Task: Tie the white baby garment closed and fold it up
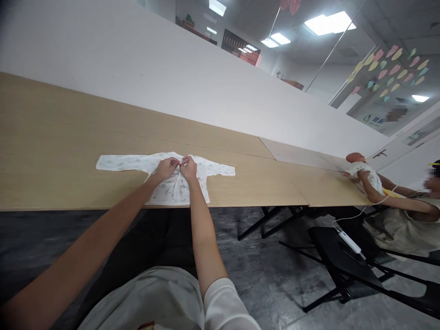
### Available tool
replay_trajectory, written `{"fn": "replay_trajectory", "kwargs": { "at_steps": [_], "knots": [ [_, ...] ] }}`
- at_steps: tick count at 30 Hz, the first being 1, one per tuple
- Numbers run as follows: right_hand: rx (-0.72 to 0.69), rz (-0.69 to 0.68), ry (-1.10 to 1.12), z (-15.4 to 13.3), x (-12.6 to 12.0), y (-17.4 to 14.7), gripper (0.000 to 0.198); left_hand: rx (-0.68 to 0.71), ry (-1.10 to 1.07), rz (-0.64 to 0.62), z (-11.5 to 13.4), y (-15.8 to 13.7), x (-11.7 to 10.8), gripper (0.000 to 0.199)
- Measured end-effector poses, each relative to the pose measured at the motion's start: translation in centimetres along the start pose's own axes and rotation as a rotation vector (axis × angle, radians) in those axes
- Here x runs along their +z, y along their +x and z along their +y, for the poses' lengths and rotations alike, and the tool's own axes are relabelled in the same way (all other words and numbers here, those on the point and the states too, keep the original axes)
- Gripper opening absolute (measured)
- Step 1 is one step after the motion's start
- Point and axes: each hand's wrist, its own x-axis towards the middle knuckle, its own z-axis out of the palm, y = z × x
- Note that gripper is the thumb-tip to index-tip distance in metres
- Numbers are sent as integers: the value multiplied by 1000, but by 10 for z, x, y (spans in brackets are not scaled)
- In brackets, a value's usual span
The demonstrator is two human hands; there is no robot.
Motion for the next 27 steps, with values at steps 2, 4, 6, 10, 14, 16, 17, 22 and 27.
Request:
{"fn": "replay_trajectory", "kwargs": {
  "at_steps": [2,4,6,10,14,16,17,22,27],
  "knots": [
    [24,19,40,1,1,1,24,-30,43,2,1,1,1,35],
    [55,23,78,1,2,2,25,-54,90,1,3,1,0,34],
    [91,18,102,0,2,3,24,-66,134,3,5,0,0,34],
    [146,17,121,-1,1,5,21,-79,190,20,9,-2,-2,33],
    [147,21,65,-1,-1,5,20,-89,198,22,13,-4,-5,31],
    [141,42,-8,-1,-2,4,18,-94,222,16,15,-5,-7,31],
    [139,47,-50,-1,-2,4,16,-95,244,14,16,-5,-8,31],
    [84,-49,-240,-5,-2,2,18,-86,371,1,22,-11,-11,34],
    [11,-176,-334,-11,-11,-2,25,-10,308,-71,16,-17,-19,33]
  ]
}}
